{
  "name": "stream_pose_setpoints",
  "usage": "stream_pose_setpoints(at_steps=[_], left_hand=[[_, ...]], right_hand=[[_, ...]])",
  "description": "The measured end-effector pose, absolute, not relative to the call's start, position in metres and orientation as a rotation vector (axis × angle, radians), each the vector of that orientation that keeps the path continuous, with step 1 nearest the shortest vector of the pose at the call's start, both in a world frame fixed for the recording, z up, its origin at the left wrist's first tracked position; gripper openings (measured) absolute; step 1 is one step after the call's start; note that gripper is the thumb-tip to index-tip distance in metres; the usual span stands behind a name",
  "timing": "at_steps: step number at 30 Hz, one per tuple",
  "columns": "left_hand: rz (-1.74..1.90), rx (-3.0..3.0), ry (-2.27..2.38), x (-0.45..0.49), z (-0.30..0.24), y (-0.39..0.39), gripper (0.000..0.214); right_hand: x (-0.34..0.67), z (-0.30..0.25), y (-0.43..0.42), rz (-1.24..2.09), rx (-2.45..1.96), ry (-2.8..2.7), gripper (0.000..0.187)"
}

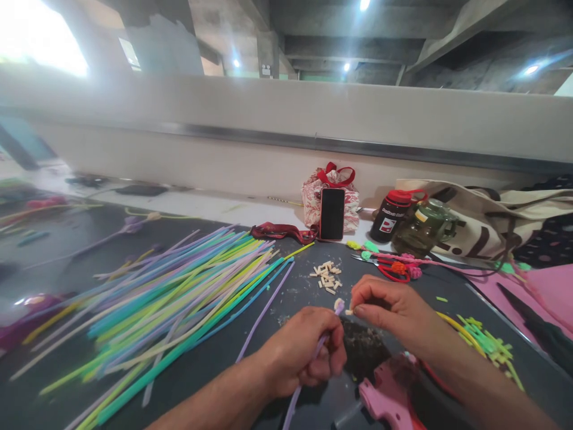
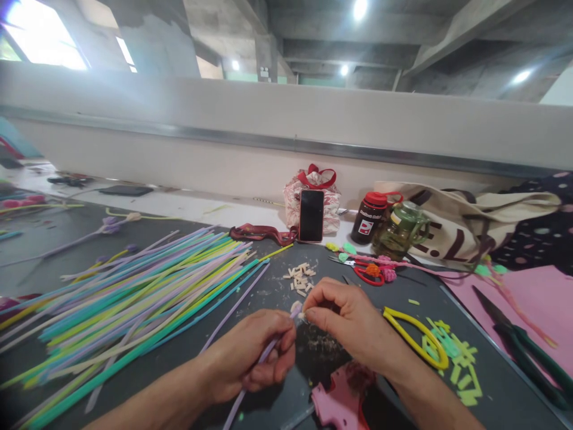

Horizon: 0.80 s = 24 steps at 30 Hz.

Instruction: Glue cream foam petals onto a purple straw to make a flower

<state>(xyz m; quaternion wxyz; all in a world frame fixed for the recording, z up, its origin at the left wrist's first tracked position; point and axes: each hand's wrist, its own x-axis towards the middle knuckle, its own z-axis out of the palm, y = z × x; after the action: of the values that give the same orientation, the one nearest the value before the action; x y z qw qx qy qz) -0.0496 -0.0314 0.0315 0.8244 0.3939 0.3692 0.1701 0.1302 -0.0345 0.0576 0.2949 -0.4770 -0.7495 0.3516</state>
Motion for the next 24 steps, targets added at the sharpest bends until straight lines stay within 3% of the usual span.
stream_pose_setpoints(at_steps=[24], left_hand=[[0.439, 1.079, 0.865, -0.0457, 0.0216, -0.0355, 0.014]], right_hand=[[0.1246, 0.0518, -0.038, 0.627, -1.275, -2.164, 0.015]])
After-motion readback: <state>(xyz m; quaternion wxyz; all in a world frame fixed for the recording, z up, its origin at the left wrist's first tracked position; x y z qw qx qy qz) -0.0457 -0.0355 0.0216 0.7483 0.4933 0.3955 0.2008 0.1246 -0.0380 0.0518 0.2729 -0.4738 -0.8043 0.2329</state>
